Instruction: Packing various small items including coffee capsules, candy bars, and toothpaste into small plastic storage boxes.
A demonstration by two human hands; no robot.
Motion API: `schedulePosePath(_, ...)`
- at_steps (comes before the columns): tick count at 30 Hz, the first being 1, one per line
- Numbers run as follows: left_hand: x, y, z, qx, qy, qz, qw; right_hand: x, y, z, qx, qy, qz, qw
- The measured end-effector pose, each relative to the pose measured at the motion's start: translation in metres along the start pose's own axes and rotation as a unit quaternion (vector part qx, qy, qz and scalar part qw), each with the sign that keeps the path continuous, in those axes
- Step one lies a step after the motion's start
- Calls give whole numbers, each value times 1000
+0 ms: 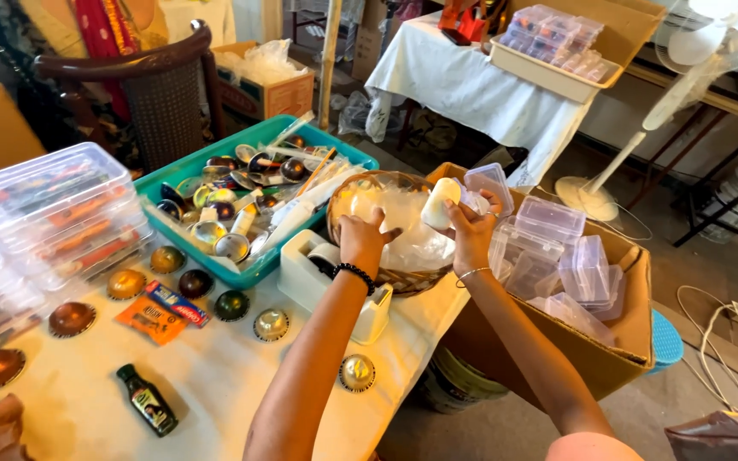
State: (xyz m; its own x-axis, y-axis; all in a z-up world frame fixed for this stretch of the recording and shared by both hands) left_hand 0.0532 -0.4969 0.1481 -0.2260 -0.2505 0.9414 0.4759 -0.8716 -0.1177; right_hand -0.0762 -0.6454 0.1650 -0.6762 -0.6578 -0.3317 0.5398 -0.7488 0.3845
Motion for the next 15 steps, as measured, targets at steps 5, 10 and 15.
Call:
schedulePosePath(5, -10, 13, -3, -2, -26, -68, 997, 12, -1, -5, 14, 51, -8, 999)
schedulePosePath(10, -1, 11, 4, 13, -57, -207, 977, 10, -3, 2, 23, 37, -11, 999)
schedulePosePath(15, -10, 10, 7, 33, -74, -222, 972, 6, -2, 0, 4, 12, -8, 1000)
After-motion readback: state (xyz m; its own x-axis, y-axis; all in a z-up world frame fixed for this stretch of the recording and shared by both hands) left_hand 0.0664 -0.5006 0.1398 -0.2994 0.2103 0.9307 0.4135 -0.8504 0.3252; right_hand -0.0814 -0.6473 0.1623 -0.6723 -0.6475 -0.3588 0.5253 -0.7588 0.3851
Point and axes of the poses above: each hand's wrist, its own y-axis towards the middle knuckle, its own x-axis out of the back of the hand, z = x × y, the point moved 10 cm from there along y, towards the middle knuckle, and after that the axes turned 9 degrees about z, right-handed, at the moved point
